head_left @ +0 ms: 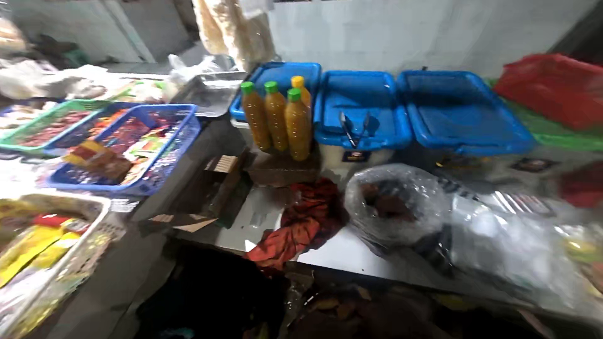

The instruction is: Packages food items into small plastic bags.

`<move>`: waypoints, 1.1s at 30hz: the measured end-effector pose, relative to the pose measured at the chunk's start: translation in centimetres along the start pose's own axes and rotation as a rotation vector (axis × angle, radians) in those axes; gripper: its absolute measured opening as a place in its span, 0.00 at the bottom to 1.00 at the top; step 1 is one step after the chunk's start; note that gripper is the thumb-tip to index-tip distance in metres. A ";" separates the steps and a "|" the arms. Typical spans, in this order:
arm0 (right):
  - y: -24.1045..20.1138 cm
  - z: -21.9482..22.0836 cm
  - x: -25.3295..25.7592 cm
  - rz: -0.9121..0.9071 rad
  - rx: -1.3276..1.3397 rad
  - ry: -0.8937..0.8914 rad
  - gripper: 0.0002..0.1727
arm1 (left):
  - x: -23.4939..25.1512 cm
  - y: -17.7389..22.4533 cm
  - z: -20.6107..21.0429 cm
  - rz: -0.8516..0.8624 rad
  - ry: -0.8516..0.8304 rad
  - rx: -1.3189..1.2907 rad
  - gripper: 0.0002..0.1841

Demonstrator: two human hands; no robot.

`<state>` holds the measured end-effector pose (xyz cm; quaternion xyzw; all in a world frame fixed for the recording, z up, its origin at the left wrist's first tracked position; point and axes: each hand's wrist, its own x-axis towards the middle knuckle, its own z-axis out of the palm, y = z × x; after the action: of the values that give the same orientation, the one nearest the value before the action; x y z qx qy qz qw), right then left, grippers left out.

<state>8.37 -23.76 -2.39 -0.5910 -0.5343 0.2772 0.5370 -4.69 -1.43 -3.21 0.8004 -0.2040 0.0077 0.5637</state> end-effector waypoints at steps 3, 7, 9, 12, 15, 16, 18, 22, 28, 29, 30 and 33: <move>-0.1 0.1 -0.3 -0.035 0.000 0.053 0.21 | 0.4 1.2 -0.1 -0.058 0.013 0.058 0.17; 1.4 -0.6 -0.2 -0.109 -0.142 0.063 0.17 | 1.4 0.0 -1.2 -0.085 0.049 -0.082 0.27; 0.8 -1.2 0.7 -0.124 -0.331 0.097 0.18 | 2.0 0.2 -2.2 -0.206 0.086 -0.009 0.29; 0.5 -2.4 2.7 -0.216 -0.454 0.161 0.16 | 3.5 0.5 -3.8 -0.270 0.256 0.117 0.23; -0.4 -4.5 4.7 -0.200 -0.481 0.275 0.16 | 5.1 -0.2 -5.7 -0.132 0.397 0.319 0.16; -0.8 -5.8 5.3 -0.139 -0.562 0.350 0.17 | 5.3 -0.2 -6.2 -0.125 0.449 0.392 0.13; -0.7 -9.0 6.5 0.038 -0.776 0.472 0.15 | 5.3 0.0 -7.2 -0.159 0.538 0.525 0.08; 2.2 -14.5 8.5 0.516 -0.963 0.305 0.14 | 4.3 -0.6 -8.1 -0.194 0.647 0.696 0.09; 4.8 -16.4 10.8 0.947 -1.100 -0.028 0.24 | 2.8 -2.0 -7.3 -0.273 0.677 0.744 0.09; 5.0 -16.8 11.0 0.985 -1.096 -0.066 0.26 | 2.5 -2.1 -7.2 -0.283 0.675 0.750 0.09; 5.0 -17.2 11.2 1.013 -1.077 -0.095 0.28 | 2.3 -2.1 -7.2 -0.293 0.676 0.750 0.09; 5.1 -18.7 11.7 1.037 -0.971 -0.148 0.31 | 1.5 -2.1 -7.3 -0.294 0.677 0.737 0.10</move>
<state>30.18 -18.45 0.82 -0.9209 -0.2828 0.2669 -0.0255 -0.98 5.27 -2.12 0.9185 0.1205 0.2581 0.2743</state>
